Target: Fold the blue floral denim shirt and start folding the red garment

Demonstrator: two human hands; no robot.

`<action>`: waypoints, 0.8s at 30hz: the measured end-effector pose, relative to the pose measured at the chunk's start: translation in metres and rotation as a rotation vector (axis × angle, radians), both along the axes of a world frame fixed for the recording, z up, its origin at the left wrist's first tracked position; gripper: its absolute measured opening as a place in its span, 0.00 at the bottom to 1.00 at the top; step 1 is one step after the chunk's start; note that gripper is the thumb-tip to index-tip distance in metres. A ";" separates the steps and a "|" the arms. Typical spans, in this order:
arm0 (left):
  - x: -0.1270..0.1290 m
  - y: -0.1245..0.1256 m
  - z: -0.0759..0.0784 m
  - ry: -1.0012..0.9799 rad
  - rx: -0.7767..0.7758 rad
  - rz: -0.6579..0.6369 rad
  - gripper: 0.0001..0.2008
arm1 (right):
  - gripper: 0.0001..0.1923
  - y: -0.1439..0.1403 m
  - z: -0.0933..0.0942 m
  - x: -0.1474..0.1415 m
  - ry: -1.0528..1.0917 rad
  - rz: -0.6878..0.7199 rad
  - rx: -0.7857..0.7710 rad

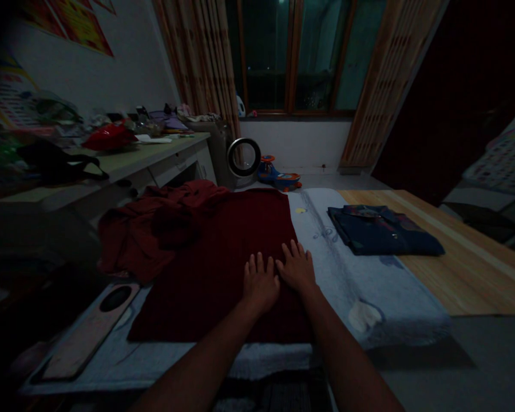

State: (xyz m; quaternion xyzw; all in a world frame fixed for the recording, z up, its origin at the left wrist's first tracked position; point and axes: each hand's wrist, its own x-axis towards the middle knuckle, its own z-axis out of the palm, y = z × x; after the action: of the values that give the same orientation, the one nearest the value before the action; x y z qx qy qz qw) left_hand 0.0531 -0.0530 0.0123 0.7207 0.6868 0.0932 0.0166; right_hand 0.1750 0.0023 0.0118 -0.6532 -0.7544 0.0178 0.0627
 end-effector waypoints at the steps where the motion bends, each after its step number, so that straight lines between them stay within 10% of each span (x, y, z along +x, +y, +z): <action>1: 0.000 0.000 0.001 -0.002 -0.009 -0.001 0.31 | 0.34 0.000 0.000 -0.001 0.000 -0.025 -0.010; 11: -0.015 0.047 0.037 0.001 0.024 -0.090 0.21 | 0.36 -0.002 0.001 -0.002 -0.013 -0.055 -0.027; 24: -0.021 0.083 -0.004 -0.018 -0.001 -0.026 0.31 | 0.40 0.000 0.002 0.007 -0.003 -0.102 -0.082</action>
State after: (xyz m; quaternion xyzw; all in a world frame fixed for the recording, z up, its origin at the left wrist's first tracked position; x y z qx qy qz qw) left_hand 0.0316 0.0300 0.0080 0.7286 0.6773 0.0991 0.0246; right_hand 0.1825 0.0024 0.0142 -0.6928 -0.7189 0.0446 0.0354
